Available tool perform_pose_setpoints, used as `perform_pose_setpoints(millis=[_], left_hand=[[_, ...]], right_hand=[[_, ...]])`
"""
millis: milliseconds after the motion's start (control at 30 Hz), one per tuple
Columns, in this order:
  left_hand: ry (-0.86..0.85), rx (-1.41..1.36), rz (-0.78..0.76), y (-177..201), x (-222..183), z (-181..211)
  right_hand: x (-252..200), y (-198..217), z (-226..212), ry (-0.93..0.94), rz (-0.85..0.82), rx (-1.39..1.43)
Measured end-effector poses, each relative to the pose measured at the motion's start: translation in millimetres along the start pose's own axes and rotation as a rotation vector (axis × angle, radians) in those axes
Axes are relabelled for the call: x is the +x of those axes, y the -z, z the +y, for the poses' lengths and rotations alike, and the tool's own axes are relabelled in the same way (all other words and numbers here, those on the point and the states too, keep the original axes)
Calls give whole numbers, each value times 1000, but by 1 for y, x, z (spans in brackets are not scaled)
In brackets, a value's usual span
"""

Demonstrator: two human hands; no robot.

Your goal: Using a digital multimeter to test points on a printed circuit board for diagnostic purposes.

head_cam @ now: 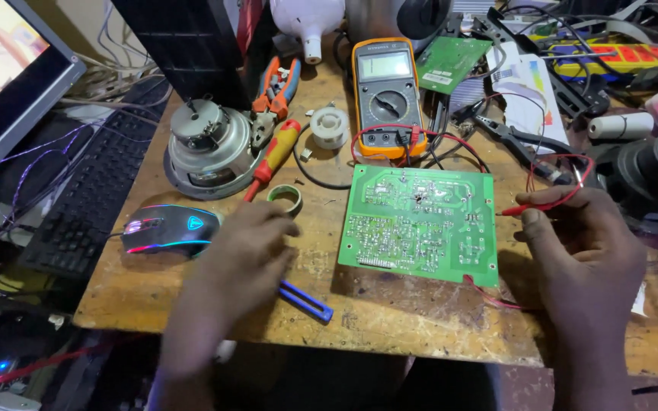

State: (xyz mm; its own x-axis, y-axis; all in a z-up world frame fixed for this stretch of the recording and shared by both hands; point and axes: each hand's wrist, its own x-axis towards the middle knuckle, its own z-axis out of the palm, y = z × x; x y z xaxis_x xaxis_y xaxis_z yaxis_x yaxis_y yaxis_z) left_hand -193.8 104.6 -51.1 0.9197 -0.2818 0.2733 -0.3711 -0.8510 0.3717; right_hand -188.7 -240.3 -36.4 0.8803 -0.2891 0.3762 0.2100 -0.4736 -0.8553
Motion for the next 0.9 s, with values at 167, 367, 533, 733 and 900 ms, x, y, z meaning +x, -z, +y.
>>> perform_pose_setpoints(millis=[167,367,533,733,900], left_hand=[[-41,-280,-10,-14,10,41],[87,-523,-84,-27,14,58],[184,-536,-132,-14,13,63],[132,-544,-110,-23,9,58],[168,-556,-105,-28,8,56]], right_hand=[[6,1,-8,-127,-57,-135],[16,7,30,80,-159,-495],[16,5,23,-46,-158,-498],[17,4,19,-138,-129,-459],[9,2,-1,-123,-31,-254]])
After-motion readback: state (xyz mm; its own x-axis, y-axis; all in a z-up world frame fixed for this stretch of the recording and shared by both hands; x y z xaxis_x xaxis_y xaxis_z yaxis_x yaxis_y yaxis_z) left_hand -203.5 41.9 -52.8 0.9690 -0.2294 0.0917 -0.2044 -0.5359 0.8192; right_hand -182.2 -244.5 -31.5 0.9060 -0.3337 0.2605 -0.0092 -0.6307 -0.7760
